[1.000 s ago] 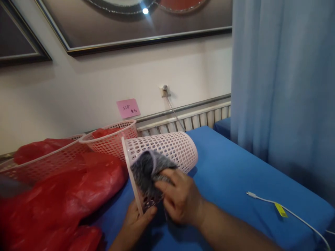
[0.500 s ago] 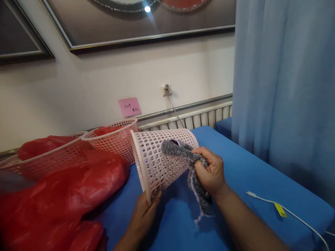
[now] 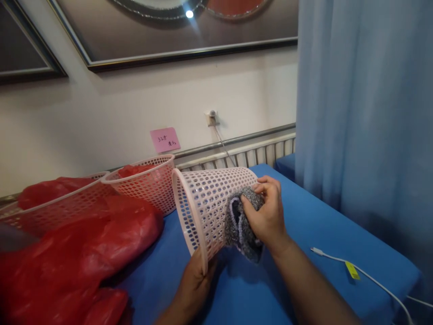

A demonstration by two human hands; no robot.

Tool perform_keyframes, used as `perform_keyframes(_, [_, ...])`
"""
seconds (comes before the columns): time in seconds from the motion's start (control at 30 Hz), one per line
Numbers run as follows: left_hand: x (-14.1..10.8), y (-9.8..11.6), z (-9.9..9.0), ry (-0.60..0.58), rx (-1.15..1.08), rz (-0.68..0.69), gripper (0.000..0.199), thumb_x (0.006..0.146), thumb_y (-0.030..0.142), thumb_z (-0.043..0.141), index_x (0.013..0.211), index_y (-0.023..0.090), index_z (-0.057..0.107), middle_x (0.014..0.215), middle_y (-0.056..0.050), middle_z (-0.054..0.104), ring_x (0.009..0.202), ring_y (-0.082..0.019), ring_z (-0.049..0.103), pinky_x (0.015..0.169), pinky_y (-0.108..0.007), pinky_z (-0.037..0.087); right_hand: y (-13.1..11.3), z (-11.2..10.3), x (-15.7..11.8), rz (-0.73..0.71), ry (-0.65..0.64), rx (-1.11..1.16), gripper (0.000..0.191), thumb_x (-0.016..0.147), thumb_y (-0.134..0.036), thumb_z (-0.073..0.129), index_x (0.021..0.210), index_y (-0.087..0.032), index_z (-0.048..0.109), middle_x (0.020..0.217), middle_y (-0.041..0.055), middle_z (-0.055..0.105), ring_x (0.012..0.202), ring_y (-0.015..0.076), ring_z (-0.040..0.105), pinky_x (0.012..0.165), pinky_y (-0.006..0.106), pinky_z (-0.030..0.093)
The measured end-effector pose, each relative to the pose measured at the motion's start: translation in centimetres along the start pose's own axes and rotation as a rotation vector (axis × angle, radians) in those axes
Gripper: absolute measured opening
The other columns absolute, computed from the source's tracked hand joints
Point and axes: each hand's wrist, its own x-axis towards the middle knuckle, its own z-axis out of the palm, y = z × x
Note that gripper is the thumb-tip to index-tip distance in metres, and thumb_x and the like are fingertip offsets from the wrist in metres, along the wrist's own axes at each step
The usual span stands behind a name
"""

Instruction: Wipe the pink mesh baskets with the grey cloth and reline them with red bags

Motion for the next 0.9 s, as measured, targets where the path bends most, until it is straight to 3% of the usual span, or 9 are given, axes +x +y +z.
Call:
perform_keyframes(0.1, [-0.3,0.2,0.8,-0.024,0.045,0.036,0.039,0.104,0.033,0.048,0.138,0.032,0.066,0.127,-0.009,0.072,0.117,-0.027,0.066,0.108,-0.044,0.053,0.2,0.5,0.3,-0.018,0.218,-0.023,0.033,0.081,-0.029,0.077,0.083,-0.025,0.044,0.102,0.0043,0.053,0.102,0.0232,0.06,0.097,0.046,0.052])
perform_keyframes(0.17, [-0.4,0.3,1.2,-0.052,0.096,0.077,0.041,0.103,0.027,0.046,0.14,0.032,0.064,0.127,-0.009,0.071,0.116,-0.027,0.066,0.108,-0.045,0.054,0.0,0.8,0.2,-0.044,0.258,-0.033,0.032,0.087,-0.031,0.075,0.079,-0.025,0.044,0.094,0.002,0.052,0.099,0.0223,0.061,0.098,0.046,0.052])
perform_keyframes(0.27, [-0.4,0.4,1.6,-0.029,0.103,0.071,0.046,0.103,0.023,0.045,0.147,0.032,0.057,0.136,-0.009,0.067,0.125,-0.026,0.063,0.113,-0.046,0.05,-0.4,1.2,-0.6,-0.026,0.1,-0.127,0.019,0.1,-0.039,0.058,0.092,-0.022,0.06,0.112,0.0092,0.058,0.116,0.0264,0.059,0.107,0.053,0.047])
perform_keyframes(0.33, [-0.2,0.4,1.6,0.021,0.066,0.033,0.047,0.104,0.025,0.045,0.149,0.031,0.054,0.143,-0.008,0.063,0.132,-0.026,0.059,0.116,-0.046,0.047,-0.9,1.5,-1.8,0.004,-0.077,-0.219,0.035,0.104,-0.046,0.047,0.122,-0.02,0.064,0.141,0.0165,0.048,0.137,0.0328,0.048,0.115,0.062,0.039])
perform_keyframes(0.4, [-0.1,0.4,1.5,0.051,0.051,0.022,0.047,0.104,0.024,0.045,0.149,0.032,0.053,0.145,-0.007,0.061,0.135,-0.025,0.057,0.118,-0.046,0.046,-1.6,1.8,-3.0,0.022,-0.225,-0.272,0.058,0.102,-0.055,0.048,0.148,-0.02,0.05,0.161,0.0194,0.029,0.151,0.0393,0.032,0.119,0.068,0.033])
perform_keyframes(0.5, [-0.1,0.2,1.4,0.03,0.098,0.069,0.05,0.103,0.02,0.045,0.151,0.033,0.052,0.145,-0.008,0.061,0.136,-0.026,0.056,0.119,-0.046,0.045,-2.1,2.1,-4.0,0.057,-0.308,-0.291,0.082,0.095,-0.062,0.058,0.161,-0.022,0.032,0.169,0.0192,0.009,0.156,0.0447,0.02,0.119,0.071,0.032])
perform_keyframes(0.57, [-0.2,0.0,1.4,0.0,0.142,0.102,0.054,0.101,0.015,0.046,0.151,0.033,0.052,0.141,-0.009,0.064,0.131,-0.026,0.059,0.115,-0.046,0.048,-1.6,2.2,-3.7,0.087,-0.252,-0.298,0.082,0.093,-0.058,0.063,0.16,-0.023,0.034,0.17,0.0186,0.009,0.156,0.0442,0.022,0.119,0.069,0.034])
perform_keyframes(0.73, [-0.1,-0.2,1.3,-0.053,0.207,0.098,0.059,0.093,0.006,0.048,0.146,0.03,0.059,0.13,-0.011,0.07,0.12,-0.028,0.066,0.105,-0.044,0.056,1.0,1.7,-1.4,0.057,-0.127,-0.294,0.056,0.093,-0.021,0.054,0.149,-0.027,0.051,0.158,0.0132,0.038,0.147,0.0331,0.043,0.12,0.06,0.041])
perform_keyframes(0.9, [0.2,-0.1,0.7,-0.054,0.147,0.099,0.06,0.091,0.006,0.049,0.145,0.031,0.061,0.139,-0.01,0.067,0.125,-0.026,0.064,0.109,-0.044,0.054,-2.2,1.3,-2.9,-0.259,-0.301,-0.165,0.071,0.087,-0.009,0.052,0.154,-0.034,0.045,0.17,0.0059,0.018,0.155,0.033,0.03,0.122,0.059,0.039])
